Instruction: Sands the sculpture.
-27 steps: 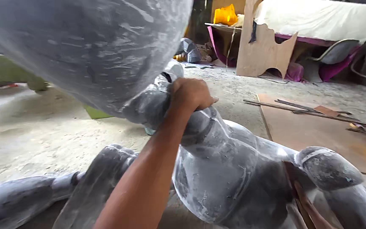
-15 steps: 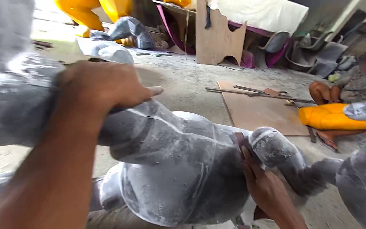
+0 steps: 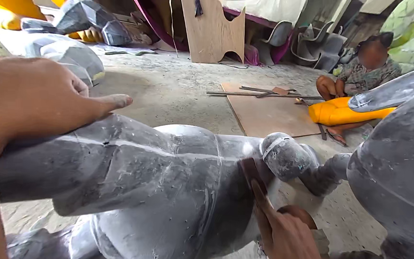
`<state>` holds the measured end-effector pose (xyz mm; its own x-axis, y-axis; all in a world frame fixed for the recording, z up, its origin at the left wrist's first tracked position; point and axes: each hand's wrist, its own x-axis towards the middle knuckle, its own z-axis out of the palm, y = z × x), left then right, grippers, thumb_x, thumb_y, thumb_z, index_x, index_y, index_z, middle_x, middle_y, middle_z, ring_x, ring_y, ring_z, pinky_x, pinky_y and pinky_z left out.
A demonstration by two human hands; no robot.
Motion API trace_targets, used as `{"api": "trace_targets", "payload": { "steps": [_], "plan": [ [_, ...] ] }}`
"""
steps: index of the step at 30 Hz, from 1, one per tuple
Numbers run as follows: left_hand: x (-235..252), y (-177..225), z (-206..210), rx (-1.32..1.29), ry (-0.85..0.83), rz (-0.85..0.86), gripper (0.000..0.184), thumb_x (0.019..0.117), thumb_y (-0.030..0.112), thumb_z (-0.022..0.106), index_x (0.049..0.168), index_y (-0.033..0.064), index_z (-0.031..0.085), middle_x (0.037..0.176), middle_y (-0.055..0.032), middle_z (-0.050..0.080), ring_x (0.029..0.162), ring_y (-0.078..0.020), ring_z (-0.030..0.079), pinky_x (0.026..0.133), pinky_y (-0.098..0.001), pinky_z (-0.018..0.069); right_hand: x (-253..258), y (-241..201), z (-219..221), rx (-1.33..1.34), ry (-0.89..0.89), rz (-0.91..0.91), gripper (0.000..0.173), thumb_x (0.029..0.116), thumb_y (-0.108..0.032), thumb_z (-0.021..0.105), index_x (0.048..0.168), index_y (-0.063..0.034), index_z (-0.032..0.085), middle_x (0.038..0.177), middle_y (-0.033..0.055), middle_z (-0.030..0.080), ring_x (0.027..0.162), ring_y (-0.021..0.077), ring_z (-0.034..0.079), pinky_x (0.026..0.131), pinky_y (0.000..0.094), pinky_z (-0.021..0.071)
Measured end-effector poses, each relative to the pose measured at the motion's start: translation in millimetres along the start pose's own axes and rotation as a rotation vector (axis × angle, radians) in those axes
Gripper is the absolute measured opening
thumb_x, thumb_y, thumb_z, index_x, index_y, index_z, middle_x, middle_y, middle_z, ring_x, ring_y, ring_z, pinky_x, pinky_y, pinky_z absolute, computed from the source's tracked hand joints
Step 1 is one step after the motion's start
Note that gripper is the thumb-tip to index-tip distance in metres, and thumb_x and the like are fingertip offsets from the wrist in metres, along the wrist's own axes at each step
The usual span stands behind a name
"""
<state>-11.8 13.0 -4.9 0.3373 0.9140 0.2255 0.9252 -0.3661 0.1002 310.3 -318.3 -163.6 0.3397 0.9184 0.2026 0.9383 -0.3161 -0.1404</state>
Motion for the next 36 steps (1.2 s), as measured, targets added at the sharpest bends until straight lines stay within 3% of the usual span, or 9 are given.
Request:
{"api": "trace_targets", "payload": {
  "steps": [5,11,15,17,20,25,29,34,36],
  "plan": [
    [9.8,-17.3,26.2,-0.103,-0.047,-0.095,0.076,0.0898,0.078,0.054,0.078,0.0035,0.063,0.072,-0.0174,0.062,0.070,-0.0315,0.064,0.059,-0.0530,0.0505,48.4,5.5,21.0,0.042,0.215,0.017,0.046,0.1068,-0.047,0.041,0.152,-0.0419,0.050,0.068,-0.0001,0.066,0.054,0.0202,0.063,0.048,0.0448,0.0524],
    [3.9,-8.3,20.9,-0.140,-0.031,-0.112,0.071,0.0902,0.074,0.058,0.074,0.0047,0.060,0.068,-0.0158,0.060,0.064,-0.0296,0.061,0.055,-0.0495,0.0481,4.3,11.5,10.5,0.020,0.044,0.009,0.049,0.1075,-0.046,0.039,0.155,-0.0365,0.046,0.058,-0.0012,0.061,0.047,0.0215,0.059,0.042,0.0468,0.0492],
    [23.0,-33.1,55.1,-0.316,0.074,-0.112,0.079,0.0824,0.081,0.062,0.078,0.0020,0.062,0.068,-0.0137,0.059,0.060,-0.0235,0.056,0.054,-0.0433,0.0460,49.9,20.7,11.6,0.063,0.025,0.102,0.048,0.1075,-0.053,0.035,0.156,-0.0518,0.037,0.074,0.0012,0.068,0.062,0.0222,0.065,0.055,0.0491,0.0543],
    [29.2,-33.4,42.8,-0.235,0.003,-0.102,0.081,0.0819,0.084,0.058,0.084,0.0028,0.065,0.074,-0.0151,0.062,0.068,-0.0274,0.061,0.060,-0.0489,0.0503,28.4,15.6,8.6,0.077,-0.021,0.101,0.050,0.1081,-0.051,0.034,0.157,-0.0457,0.038,0.070,-0.0005,0.067,0.059,0.0214,0.065,0.054,0.0487,0.0543],
    [20.0,-14.0,7.1,-0.052,-0.018,-0.010,0.086,0.0762,0.091,0.053,0.074,0.0062,0.064,0.066,-0.0160,0.060,0.064,-0.0305,0.063,0.056,-0.0542,0.0512,4.3,21.8,11.5,0.031,0.017,0.032,0.050,0.1077,-0.046,0.038,0.156,-0.0342,0.046,0.060,-0.0008,0.063,0.049,0.0221,0.061,0.044,0.0479,0.0509],
    [3.5,9.2,3.6,-0.178,-0.002,-0.016,0.087,0.0720,0.094,0.054,0.078,0.0077,0.055,0.062,-0.0091,0.052,0.059,-0.0192,0.057,0.051,-0.0429,0.0474,54.4,30.6,10.1,0.033,-0.039,0.138,0.050,0.1080,-0.054,0.033,0.157,-0.0478,0.037,0.078,0.0041,0.070,0.068,0.0259,0.068,0.062,0.0536,0.0553],
    [5.5,12.9,3.8,-0.138,0.067,-0.020,0.089,0.0703,0.099,0.047,0.058,0.0107,0.048,0.052,-0.0125,0.049,0.049,-0.0243,0.053,0.046,-0.0488,0.0411,14.8,40.5,13.1,0.038,-0.004,0.059,0.053,0.1081,-0.047,0.037,0.159,-0.0327,0.040,0.072,0.0023,0.071,0.056,0.0238,0.067,0.051,0.0523,0.0554],
    [10.5,11.1,15.0,-0.249,0.066,0.029,0.079,0.0802,0.087,0.054,0.074,0.0086,0.058,0.060,-0.0084,0.052,0.053,-0.0183,0.053,0.049,-0.0441,0.0422,52.9,46.5,13.6,0.062,-0.047,0.075,0.052,0.1084,-0.053,0.031,0.160,-0.0525,0.023,0.080,0.0039,0.071,0.066,0.0249,0.067,0.061,0.0558,0.0556],
    [9.7,8.2,22.4,-0.262,0.025,-0.042,0.078,0.0779,0.090,0.051,0.080,0.0126,0.062,0.064,-0.0051,0.056,0.056,-0.0135,0.056,0.051,-0.0406,0.0459,35.0,42.7,9.8,0.067,-0.061,0.057,0.053,0.1089,-0.049,0.033,0.162,-0.0450,0.027,0.086,0.0045,0.074,0.067,0.0248,0.069,0.061,0.0559,0.0574]
  ]
}}
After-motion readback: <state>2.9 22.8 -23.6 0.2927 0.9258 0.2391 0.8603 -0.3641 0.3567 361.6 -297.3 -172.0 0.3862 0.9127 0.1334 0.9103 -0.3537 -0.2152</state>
